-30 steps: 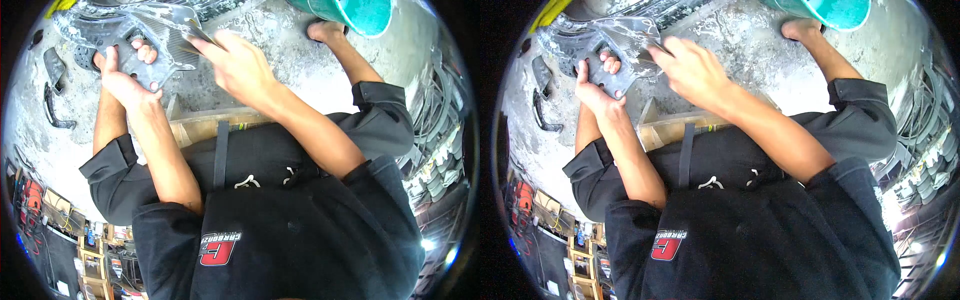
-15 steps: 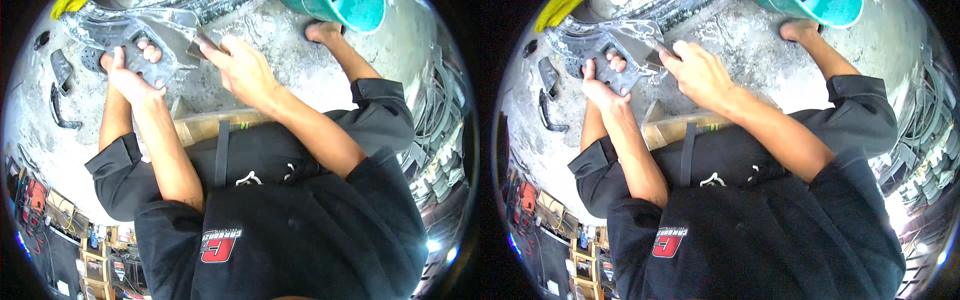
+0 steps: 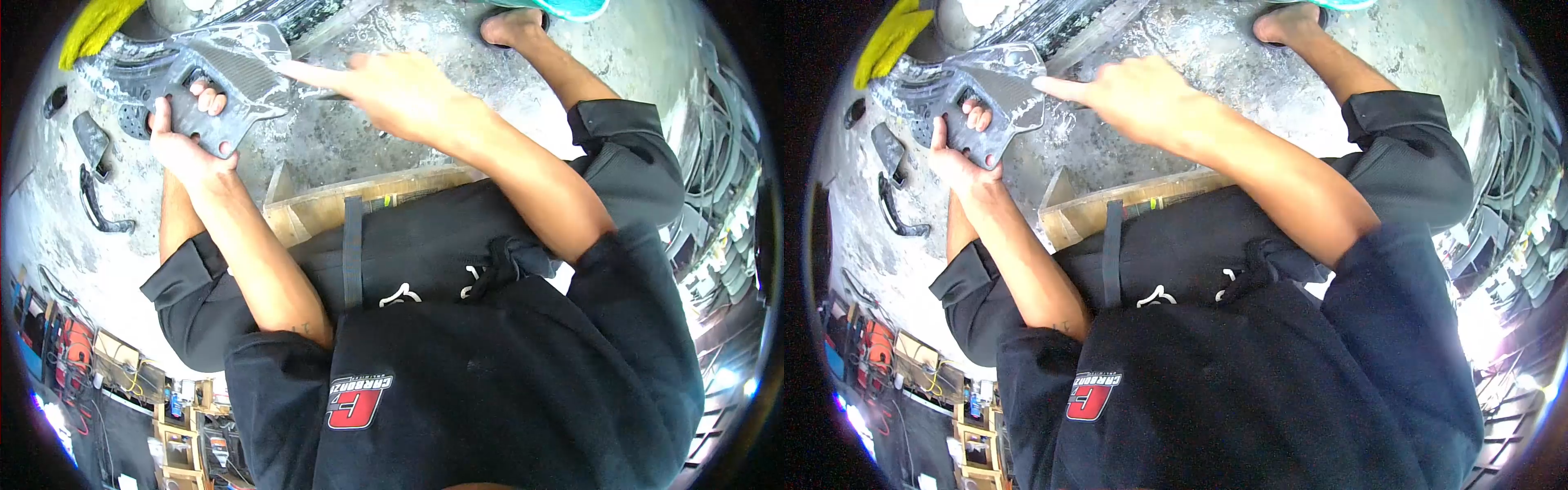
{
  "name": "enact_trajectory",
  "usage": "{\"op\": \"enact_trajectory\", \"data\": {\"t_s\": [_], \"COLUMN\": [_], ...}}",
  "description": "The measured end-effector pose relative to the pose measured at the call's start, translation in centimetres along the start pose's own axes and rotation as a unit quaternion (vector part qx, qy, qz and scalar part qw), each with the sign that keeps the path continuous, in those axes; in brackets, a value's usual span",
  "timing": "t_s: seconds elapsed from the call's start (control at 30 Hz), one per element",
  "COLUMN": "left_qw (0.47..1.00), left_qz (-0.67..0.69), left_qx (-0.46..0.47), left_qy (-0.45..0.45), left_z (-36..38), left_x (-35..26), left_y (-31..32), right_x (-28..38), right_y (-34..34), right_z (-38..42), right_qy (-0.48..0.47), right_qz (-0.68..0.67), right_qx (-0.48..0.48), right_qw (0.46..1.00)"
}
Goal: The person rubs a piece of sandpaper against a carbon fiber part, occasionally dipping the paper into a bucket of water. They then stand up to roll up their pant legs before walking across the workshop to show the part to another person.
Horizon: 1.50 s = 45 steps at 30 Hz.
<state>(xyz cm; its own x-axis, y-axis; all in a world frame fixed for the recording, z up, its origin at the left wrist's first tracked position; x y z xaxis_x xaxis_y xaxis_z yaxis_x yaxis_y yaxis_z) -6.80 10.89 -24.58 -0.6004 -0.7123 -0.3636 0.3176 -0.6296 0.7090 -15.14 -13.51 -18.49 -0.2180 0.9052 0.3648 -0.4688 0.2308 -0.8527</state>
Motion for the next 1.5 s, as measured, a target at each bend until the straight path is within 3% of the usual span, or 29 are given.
{"op": "enact_trajectory", "data": {"t_s": [0.03,0.13,0.3,0.37,0.47,0.53,0.67,0.7,0.73,0.8,1.0,1.07,1.2,1.27,1.3,1.4,1.5], "left_qw": [0.998,0.998,0.996,0.999,0.997,0.998,0.998,0.986,0.985,0.984,0.976,0.982,0.98,0.983,0.992,0.991,0.986], "left_qz": [-0.005,0.005,-0.021,-0.012,-0.055,-0.051,-0.044,-0.098,-0.094,-0.093,-0.145,-0.082,-0.117,-0.115,-0.049,-0.055,-0.091], "left_qx": [-0.036,-0.051,-0.039,-0.02,-0.023,-0.024,-0.042,-0.128,-0.133,-0.147,-0.162,-0.171,-0.159,-0.142,-0.113,-0.12,-0.138], "left_qy": [0.043,0.048,0.076,0.039,0.046,0.042,0.019,0.048,0.052,0.035,0.028,0.015,0.026,-0.018,0.009,0.021,0.003], "left_z": [-0.1,-0.4,0.0,-0.3,-0.2,-0.2,-0.1,0.1,0.1,0.1,0.3,0.2,0.1,0.2,0.2,-0.1,0.5], "left_x": [0.1,0.0,-0.1,-0.3,-0.6,-0.6,-0.5,0.2,0.2,0.4,0.4,0.5,0.6,0.2,0.0,0.1,0.6], "left_y": [-0.1,-0.5,-0.3,-0.5,-0.6,-0.5,-0.7,1.2,1.7,1.7,2.3,2.9,1.6,1.6,1.7,1.6,1.4], "right_x": [0.3,0.4,-1.5,-2.0,-1.1,0.3,1.6,1.7,2.0,2.6,3.0,2.9,3.7,4.3,4.6,4.1,5.0], "right_y": [-0.1,-0.6,-2.9,-4.0,-1.3,0.6,2.8,2.7,2.7,1.9,2.4,2.5,2.5,2.4,2.6,2.6,2.6], "right_z": [-1.2,-3.5,0.0,1.4,0.0,-1.3,-1.0,-0.9,-1.1,-1.2,-1.7,-1.6,-3.0,-1.0,-0.9,-3.8,-2.2], "right_qy": [0.003,0.011,0.024,0.04,0.004,0.007,0.02,0.02,0.014,0.021,0.002,0.017,0.02,0.036,0.054,0.029,0.053], "right_qz": [-0.005,0.038,0.061,-0.112,-0.215,-0.277,-0.28,-0.284,-0.285,-0.151,-0.138,-0.142,-0.131,-0.156,-0.168,-0.153,-0.143], "right_qx": [0.021,0.01,-0.106,-0.201,-0.267,-0.256,-0.233,-0.253,-0.249,-0.246,-0.255,-0.242,-0.27,-0.265,-0.236,-0.3,-0.282], "right_qw": [1.0,0.999,0.992,0.972,0.94,0.926,0.931,0.924,0.926,0.957,0.957,0.96,0.954,0.951,0.956,0.941,0.947]}}
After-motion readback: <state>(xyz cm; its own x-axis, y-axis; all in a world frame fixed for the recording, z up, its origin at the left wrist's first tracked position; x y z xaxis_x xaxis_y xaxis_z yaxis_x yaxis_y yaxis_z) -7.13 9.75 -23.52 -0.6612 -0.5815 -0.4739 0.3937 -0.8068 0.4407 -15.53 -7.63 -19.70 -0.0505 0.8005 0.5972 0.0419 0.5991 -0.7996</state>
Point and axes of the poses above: each hand's wrist, its own z-axis away from the middle knuckle, its own y-axis out of the palm, x = y × z, the point moved 2 cm from there along -z, towards the middle knuckle, and after that the axes turned 2 degrees about z, right-handed, at the moved point
